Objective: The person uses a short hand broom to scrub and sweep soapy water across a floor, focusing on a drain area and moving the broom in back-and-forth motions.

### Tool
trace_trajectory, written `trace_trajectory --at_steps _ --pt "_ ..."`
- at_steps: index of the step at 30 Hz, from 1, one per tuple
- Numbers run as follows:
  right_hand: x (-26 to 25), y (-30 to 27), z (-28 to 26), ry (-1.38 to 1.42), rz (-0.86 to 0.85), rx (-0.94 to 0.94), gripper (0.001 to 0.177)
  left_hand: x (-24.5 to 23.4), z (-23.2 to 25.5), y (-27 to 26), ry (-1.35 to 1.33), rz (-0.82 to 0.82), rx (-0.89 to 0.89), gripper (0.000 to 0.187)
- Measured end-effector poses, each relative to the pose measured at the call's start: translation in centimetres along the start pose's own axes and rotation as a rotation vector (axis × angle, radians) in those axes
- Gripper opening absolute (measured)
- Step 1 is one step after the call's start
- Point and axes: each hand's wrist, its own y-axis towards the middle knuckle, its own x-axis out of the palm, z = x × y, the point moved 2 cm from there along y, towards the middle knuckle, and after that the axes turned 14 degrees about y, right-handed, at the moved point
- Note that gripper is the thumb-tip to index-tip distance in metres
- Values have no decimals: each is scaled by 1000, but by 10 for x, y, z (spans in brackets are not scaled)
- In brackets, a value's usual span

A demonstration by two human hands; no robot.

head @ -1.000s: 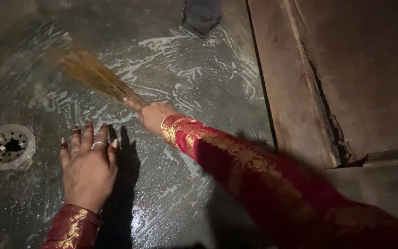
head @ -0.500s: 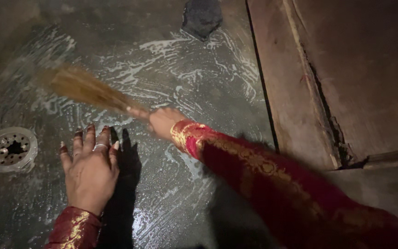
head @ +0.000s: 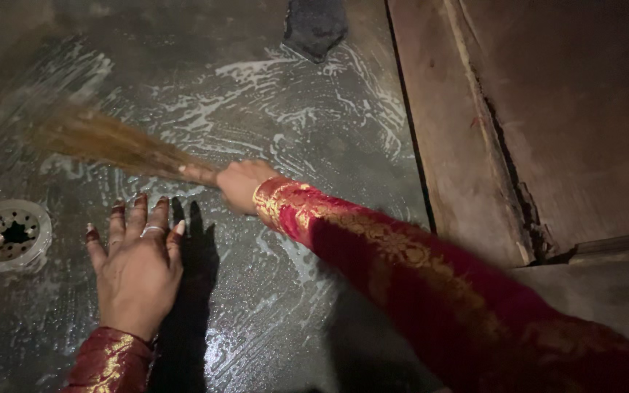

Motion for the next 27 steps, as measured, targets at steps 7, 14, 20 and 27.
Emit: trace_trajectory --at_steps 7,14,20,27 --pt "-9 -2 6 -81 3 -42 96 2 -2 -2 -11 21 -2 52" --pt "7 12 16 -18 16 20 97 4 -2 0 -49 -5 -32 51" --pt "-9 -3 2 22 53 59 99 3 -2 0 -37 8 -16 51" --pt "11 3 11 17 -9 111 98 3 -2 0 -25 -1 -12 52"
